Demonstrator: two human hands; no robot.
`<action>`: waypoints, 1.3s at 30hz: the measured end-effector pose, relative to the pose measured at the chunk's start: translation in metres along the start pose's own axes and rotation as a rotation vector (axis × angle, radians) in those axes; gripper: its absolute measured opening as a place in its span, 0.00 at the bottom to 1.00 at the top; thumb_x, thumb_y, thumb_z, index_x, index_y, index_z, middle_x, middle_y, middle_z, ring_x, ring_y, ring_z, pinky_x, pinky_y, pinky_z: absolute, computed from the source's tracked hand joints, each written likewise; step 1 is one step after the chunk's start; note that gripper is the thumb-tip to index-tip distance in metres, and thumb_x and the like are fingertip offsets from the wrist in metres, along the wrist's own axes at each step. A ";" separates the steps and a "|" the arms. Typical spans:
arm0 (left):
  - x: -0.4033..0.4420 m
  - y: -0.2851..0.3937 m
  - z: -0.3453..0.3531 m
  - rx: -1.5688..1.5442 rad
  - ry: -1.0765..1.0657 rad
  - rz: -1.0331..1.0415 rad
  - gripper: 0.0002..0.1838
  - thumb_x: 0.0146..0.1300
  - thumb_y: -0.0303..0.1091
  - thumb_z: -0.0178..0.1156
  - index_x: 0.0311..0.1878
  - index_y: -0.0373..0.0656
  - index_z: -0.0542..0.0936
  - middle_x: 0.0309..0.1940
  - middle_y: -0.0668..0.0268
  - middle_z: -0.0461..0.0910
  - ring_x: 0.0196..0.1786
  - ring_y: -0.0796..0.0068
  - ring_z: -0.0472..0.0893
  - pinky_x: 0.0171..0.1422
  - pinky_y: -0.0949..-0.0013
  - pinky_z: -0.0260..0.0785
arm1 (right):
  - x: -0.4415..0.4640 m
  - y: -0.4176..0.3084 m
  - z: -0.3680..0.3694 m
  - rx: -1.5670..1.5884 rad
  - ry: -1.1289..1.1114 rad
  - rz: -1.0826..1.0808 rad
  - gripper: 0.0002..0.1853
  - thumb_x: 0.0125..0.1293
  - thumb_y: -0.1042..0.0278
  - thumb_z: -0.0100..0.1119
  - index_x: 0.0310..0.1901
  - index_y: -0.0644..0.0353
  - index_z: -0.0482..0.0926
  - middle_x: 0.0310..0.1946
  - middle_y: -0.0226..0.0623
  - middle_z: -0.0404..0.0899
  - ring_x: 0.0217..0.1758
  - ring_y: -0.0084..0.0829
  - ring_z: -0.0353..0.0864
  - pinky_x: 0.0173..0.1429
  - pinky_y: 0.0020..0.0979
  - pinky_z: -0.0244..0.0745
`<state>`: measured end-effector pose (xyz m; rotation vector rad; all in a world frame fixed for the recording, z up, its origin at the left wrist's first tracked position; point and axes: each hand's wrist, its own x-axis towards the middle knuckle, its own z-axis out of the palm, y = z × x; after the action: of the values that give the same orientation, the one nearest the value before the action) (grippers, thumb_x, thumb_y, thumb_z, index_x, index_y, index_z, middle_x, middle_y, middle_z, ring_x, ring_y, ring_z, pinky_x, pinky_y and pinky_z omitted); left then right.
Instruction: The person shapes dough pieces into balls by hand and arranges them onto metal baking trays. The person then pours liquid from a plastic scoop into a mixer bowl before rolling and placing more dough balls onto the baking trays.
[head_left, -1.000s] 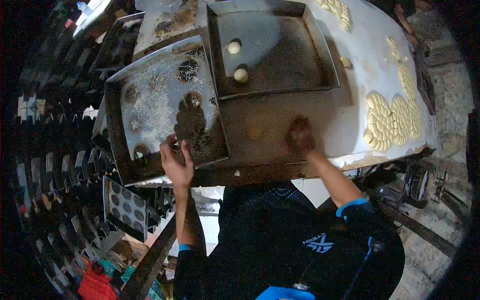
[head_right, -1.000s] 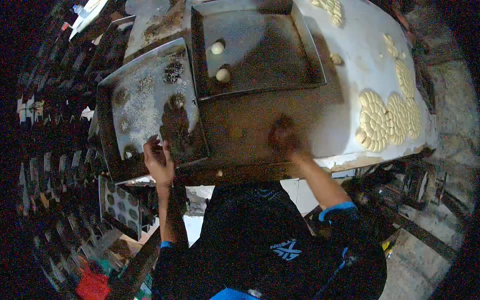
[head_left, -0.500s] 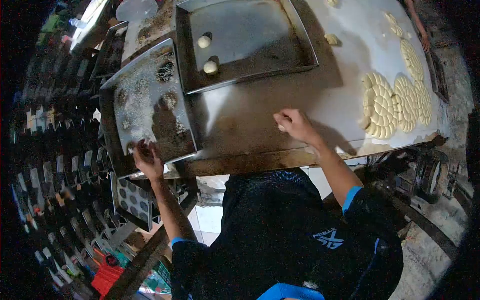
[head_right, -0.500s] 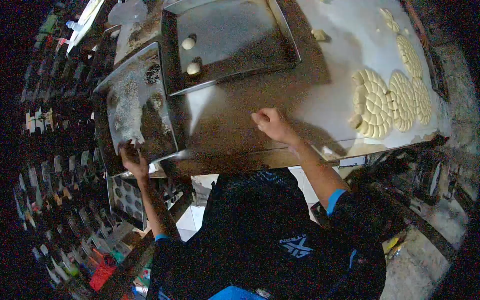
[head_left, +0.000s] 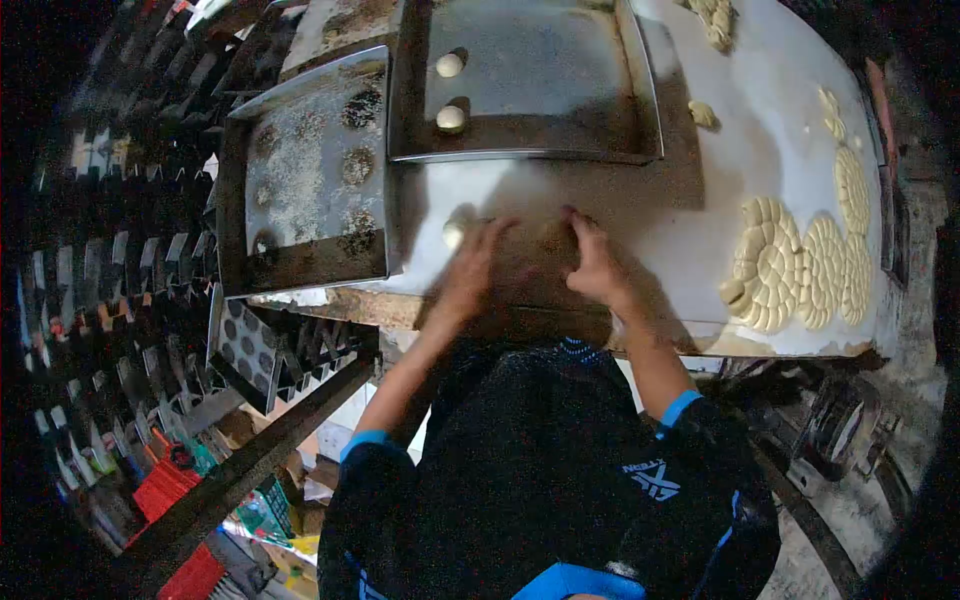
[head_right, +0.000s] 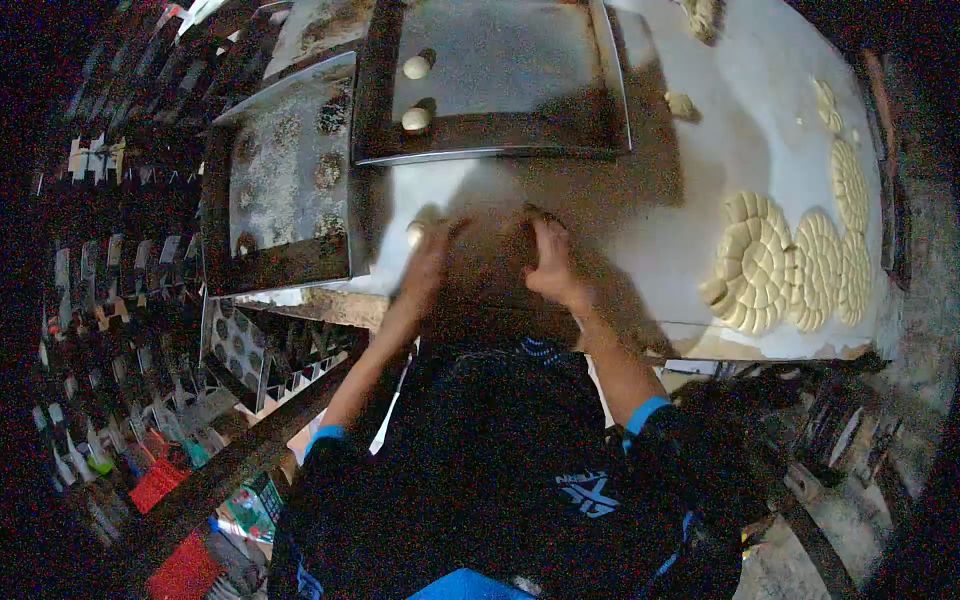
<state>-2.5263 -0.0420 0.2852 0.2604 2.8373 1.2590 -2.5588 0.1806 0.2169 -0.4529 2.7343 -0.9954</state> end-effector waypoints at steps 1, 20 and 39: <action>0.007 -0.036 0.057 0.164 0.026 0.128 0.32 0.58 0.35 0.59 0.66 0.42 0.64 0.61 0.52 0.68 0.64 0.49 0.66 0.67 0.52 0.60 | -0.001 -0.013 -0.020 0.032 0.021 -0.002 0.44 0.46 0.74 0.66 0.67 0.62 0.59 0.62 0.50 0.65 0.66 0.52 0.62 0.69 0.44 0.60; -0.059 -0.100 -0.171 -0.665 0.597 -0.199 0.23 0.63 0.34 0.61 0.58 0.38 0.68 0.50 0.59 0.72 0.53 0.69 0.73 0.59 0.66 0.66 | 0.104 -0.272 0.053 0.494 0.068 -0.388 0.22 0.56 0.71 0.64 0.54 0.62 0.76 0.50 0.46 0.79 0.58 0.44 0.76 0.62 0.37 0.70; -0.108 -0.196 -0.257 0.262 0.851 -0.326 0.15 0.57 0.35 0.65 0.42 0.36 0.77 0.34 0.55 0.77 0.37 0.57 0.79 0.41 0.62 0.71 | 0.232 -0.276 0.050 1.421 -0.368 0.194 0.24 0.60 0.73 0.59 0.59 0.65 0.70 0.52 0.43 0.76 0.53 0.38 0.79 0.61 0.42 0.74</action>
<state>-2.4711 -0.3775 0.3094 -0.9209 3.4859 1.0965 -2.7011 -0.1310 0.3410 -0.0622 1.1916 -2.0973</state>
